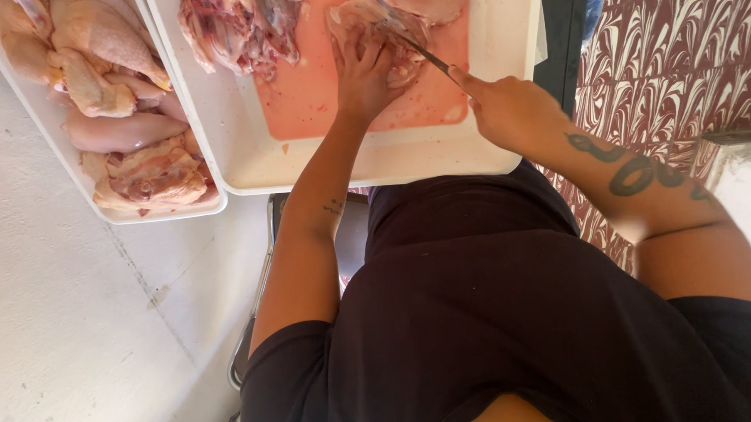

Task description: Trimming fat and skin from raw chicken fillets using a knife.

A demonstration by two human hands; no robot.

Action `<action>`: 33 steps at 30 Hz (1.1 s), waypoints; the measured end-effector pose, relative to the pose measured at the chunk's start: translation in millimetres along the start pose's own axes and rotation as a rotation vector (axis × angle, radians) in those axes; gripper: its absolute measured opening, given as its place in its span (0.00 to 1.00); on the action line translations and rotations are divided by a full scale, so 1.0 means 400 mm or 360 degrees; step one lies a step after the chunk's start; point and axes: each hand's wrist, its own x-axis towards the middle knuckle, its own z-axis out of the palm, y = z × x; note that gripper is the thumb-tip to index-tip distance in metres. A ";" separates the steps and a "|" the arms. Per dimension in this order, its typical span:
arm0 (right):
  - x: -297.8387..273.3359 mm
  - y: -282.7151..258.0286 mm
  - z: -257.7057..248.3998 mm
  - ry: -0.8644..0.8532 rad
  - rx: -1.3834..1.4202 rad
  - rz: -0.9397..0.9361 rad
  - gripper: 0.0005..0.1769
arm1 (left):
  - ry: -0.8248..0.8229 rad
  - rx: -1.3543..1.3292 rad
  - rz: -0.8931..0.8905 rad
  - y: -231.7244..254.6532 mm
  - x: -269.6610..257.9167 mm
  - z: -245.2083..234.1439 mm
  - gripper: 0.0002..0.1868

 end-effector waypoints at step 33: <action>0.338 -0.016 0.129 0.0489 -0.0091 -0.0473 0.34 | 0.0183 0.0045 -0.1568 -0.028 0.056 0.154 0.33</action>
